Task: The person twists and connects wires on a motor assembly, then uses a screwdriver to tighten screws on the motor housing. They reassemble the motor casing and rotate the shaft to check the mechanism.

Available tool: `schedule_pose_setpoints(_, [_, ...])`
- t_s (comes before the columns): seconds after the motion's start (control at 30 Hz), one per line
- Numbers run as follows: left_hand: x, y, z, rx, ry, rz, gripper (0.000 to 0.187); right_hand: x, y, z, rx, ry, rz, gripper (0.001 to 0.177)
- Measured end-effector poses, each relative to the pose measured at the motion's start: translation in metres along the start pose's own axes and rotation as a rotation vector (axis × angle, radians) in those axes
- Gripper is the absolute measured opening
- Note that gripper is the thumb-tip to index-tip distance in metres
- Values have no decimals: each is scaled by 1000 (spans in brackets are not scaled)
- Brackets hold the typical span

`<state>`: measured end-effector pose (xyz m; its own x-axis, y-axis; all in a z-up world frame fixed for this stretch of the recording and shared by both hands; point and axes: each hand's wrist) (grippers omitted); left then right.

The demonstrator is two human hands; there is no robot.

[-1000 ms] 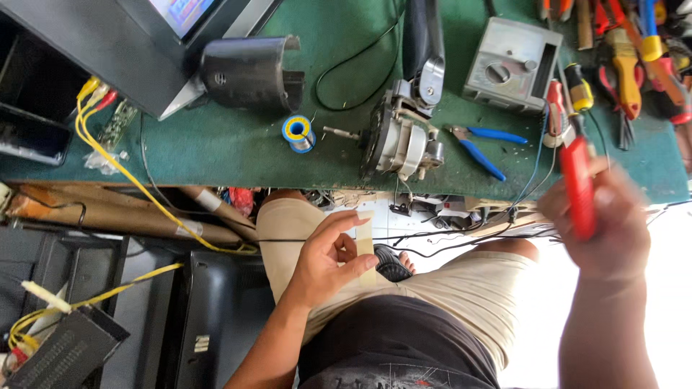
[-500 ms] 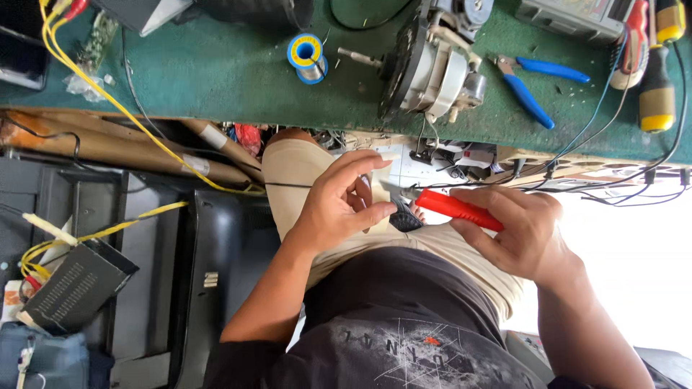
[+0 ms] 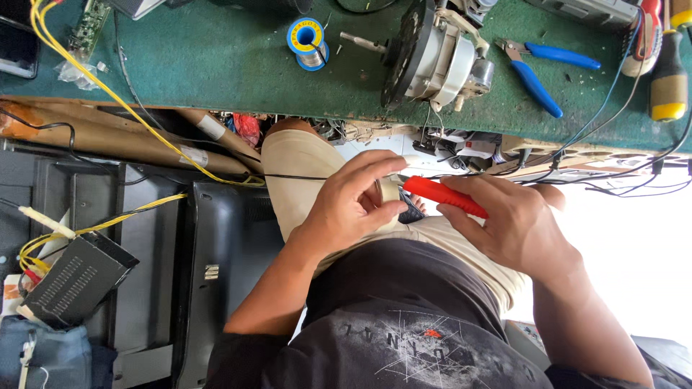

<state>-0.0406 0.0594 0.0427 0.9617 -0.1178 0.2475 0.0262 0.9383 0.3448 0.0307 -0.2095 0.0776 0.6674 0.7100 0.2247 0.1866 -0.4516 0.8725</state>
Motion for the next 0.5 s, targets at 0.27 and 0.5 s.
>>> schedule_pose_setpoints(0.27, [-7,83,10,331,-169,325,59,-39,32,61,264,-393,175,30])
schedule_pose_setpoints(0.5, [57,159,-19,1007,-307,371,53,-37,69,164,-235,-307,699,39])
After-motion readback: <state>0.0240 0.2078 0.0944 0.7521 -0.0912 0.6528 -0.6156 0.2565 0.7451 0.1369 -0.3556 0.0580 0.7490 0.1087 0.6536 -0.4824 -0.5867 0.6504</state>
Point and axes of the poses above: each hand's wrist, its own x-axis towards the middle knuckle, its own y-axis out of the back of the hand, z = x × y
